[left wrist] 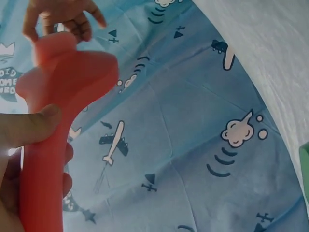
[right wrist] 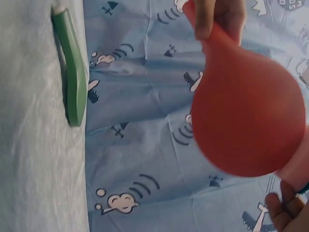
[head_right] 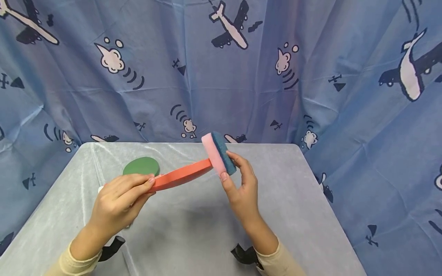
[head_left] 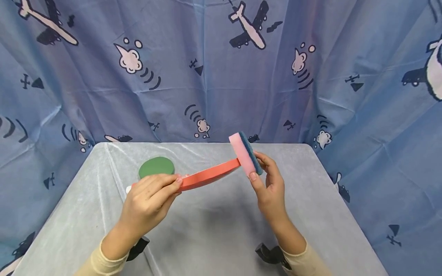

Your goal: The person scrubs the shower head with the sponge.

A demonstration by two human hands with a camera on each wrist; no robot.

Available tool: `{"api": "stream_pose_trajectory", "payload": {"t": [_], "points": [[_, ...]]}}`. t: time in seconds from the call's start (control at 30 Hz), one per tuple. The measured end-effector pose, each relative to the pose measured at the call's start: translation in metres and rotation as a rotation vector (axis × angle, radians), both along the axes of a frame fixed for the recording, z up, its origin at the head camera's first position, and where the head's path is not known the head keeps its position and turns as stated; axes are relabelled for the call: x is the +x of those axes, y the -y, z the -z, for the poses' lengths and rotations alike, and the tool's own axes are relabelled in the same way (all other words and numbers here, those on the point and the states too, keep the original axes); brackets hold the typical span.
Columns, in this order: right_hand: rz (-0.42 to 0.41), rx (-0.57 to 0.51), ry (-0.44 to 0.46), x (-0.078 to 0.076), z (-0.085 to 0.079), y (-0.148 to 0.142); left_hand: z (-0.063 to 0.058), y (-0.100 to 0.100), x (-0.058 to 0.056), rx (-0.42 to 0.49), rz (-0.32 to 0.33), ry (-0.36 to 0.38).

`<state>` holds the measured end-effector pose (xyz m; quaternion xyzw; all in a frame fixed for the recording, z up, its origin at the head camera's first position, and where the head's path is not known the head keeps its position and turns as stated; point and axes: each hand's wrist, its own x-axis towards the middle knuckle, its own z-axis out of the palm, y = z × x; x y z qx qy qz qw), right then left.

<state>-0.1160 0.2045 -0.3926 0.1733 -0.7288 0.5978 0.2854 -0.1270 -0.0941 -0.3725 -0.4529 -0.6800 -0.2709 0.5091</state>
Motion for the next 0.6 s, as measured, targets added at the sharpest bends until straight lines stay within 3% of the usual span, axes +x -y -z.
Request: {"api": "stream_pose_trajectory", "payload": {"t": [0.13,0.23,0.37,0.47,0.6], "points": [[-0.044,0.004,-0.155,0.006,-0.006,0.004,0.001,0.0,-0.002,-0.01,0.012,-0.011],[-0.028,0.0,-0.179,0.006,-0.005,0.004,0.007,0.001,-0.005,0.02,0.03,0.029],[0.014,-0.053,-0.08,0.001,0.002,0.004,0.017,0.005,-0.007,0.128,0.111,0.243],[0.009,-0.084,-0.063,-0.002,0.005,0.005,0.022,0.009,-0.007,0.206,0.183,0.43],[-0.008,-0.078,-0.092,-0.004,0.002,0.003,0.023,0.011,-0.007,0.228,0.234,0.545]]}}
